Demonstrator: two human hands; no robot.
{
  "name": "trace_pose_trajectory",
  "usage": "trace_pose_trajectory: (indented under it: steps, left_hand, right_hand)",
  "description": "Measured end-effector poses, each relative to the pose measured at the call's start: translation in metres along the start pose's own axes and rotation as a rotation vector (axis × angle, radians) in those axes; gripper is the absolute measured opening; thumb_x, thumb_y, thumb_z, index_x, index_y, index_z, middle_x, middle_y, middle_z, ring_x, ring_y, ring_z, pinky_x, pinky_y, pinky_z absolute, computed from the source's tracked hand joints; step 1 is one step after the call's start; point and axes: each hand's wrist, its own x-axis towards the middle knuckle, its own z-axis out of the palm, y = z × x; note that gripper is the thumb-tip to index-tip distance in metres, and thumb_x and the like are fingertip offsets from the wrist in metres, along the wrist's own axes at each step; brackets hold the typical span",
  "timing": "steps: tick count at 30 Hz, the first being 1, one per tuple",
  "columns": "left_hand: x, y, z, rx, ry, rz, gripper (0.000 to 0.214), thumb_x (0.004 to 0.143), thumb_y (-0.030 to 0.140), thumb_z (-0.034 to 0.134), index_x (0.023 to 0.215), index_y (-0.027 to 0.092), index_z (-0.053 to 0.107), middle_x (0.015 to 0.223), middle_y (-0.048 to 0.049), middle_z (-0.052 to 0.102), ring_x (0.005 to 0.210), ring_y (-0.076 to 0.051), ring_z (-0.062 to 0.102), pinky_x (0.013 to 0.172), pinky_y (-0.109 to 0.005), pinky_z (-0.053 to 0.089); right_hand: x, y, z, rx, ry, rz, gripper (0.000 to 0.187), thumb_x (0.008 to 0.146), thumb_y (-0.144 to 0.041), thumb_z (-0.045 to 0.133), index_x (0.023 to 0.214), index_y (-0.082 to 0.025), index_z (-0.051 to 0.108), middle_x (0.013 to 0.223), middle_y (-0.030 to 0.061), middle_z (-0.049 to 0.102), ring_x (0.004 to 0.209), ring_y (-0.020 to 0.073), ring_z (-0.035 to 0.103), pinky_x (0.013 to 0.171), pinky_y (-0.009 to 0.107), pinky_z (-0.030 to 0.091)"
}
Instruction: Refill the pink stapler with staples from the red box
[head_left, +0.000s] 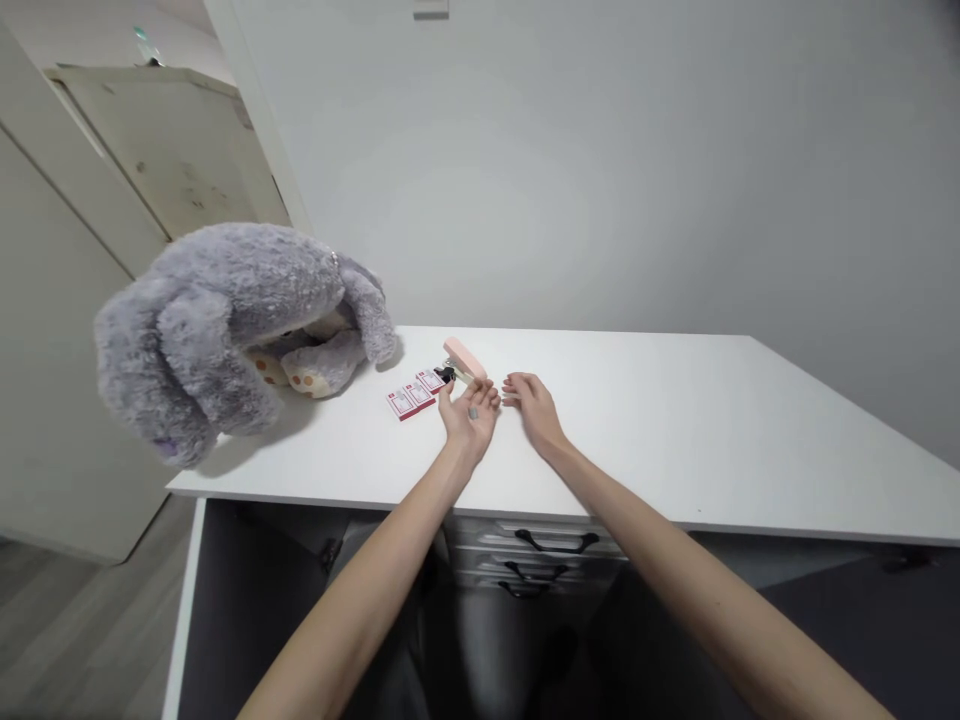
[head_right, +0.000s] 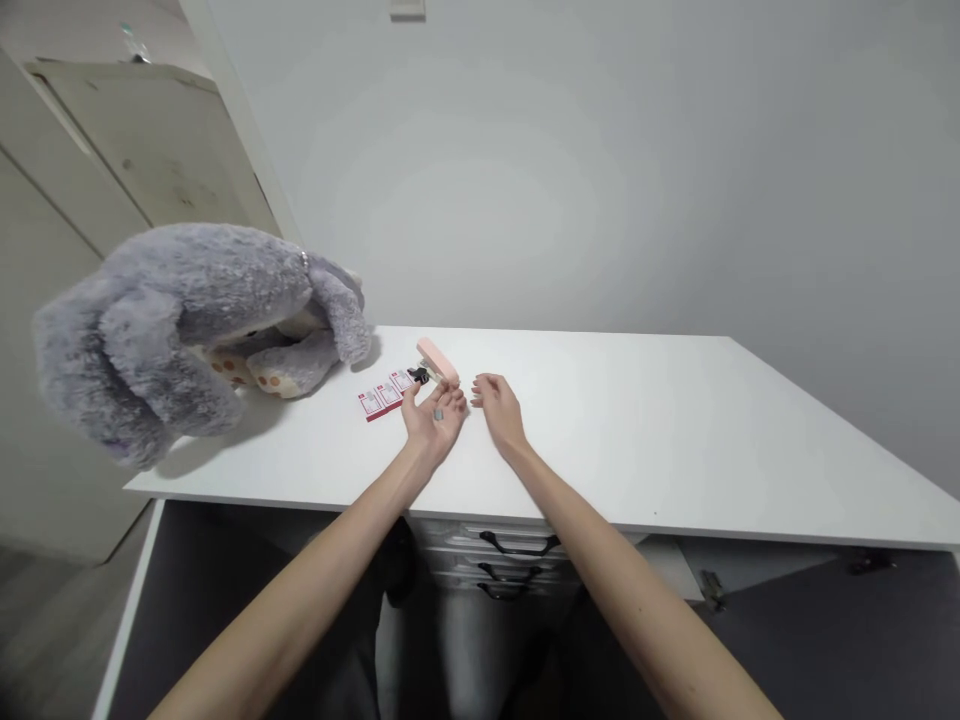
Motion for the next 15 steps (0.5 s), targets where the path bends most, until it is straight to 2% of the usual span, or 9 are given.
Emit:
trace_pose_trajectory:
  steps: [2,5,8,11,15]
  left_hand:
    - [0.000,-0.001,0.001,-0.027,0.000,0.001,0.037,0.101,0.047,0.041,0.099,0.017,0.063,0.104,-0.0161,0.074,0.092,-0.021,0.075,0.077,-0.031,0.062]
    - [-0.001,-0.002,0.001,-0.036,-0.047,-0.011,0.038,0.101,0.048,0.045,0.104,0.016,0.064,0.125,-0.0211,0.074,0.118,-0.029,0.075,0.090,-0.037,0.064]
    - [-0.003,-0.004,0.001,-0.007,-0.076,-0.040,0.040,0.100,0.052,0.049,0.108,0.016,0.065,0.134,-0.0222,0.073,0.123,-0.032,0.074,0.093,-0.041,0.065]
    - [-0.005,-0.006,0.002,0.024,-0.094,-0.065,0.042,0.100,0.054,0.053,0.110,0.016,0.066,0.134,-0.0230,0.073,0.123,-0.033,0.074,0.094,-0.045,0.065]
    - [-0.006,-0.006,0.004,0.011,-0.096,-0.122,0.048,0.103,0.056,0.050,0.117,0.013,0.065,0.137,-0.0261,0.071,0.123,-0.032,0.074,0.097,-0.042,0.065]
  right_hand:
    - [-0.017,-0.005,-0.004,-0.065,-0.007,-0.070,0.053,0.092,-0.064,0.066,0.127,-0.025,0.067,0.136,0.0139,0.066,0.123,0.0273,0.067,0.099,0.044,0.062]
    - [-0.036,-0.011,-0.006,-0.165,-0.046,-0.174,0.049,0.090,-0.054,0.075,0.131,-0.028,0.073,0.144,0.0149,0.056,0.132,0.0292,0.062,0.107,0.047,0.059]
    - [-0.042,-0.013,-0.004,-0.267,-0.093,-0.234,0.041,0.087,-0.051,0.081,0.123,-0.030,0.081,0.148,0.0146,0.049,0.143,0.0329,0.052,0.119,0.051,0.051]
    - [-0.042,-0.011,-0.002,-0.350,-0.102,-0.265,0.042,0.083,-0.049,0.088,0.121,-0.031,0.084,0.155,0.0133,0.042,0.149,0.0364,0.044,0.130,0.057,0.039]
    - [-0.039,-0.007,-0.001,-0.388,-0.091,-0.257,0.041,0.083,-0.052,0.090,0.117,-0.030,0.086,0.161,0.0123,0.036,0.155,0.0383,0.037,0.133,0.058,0.032]
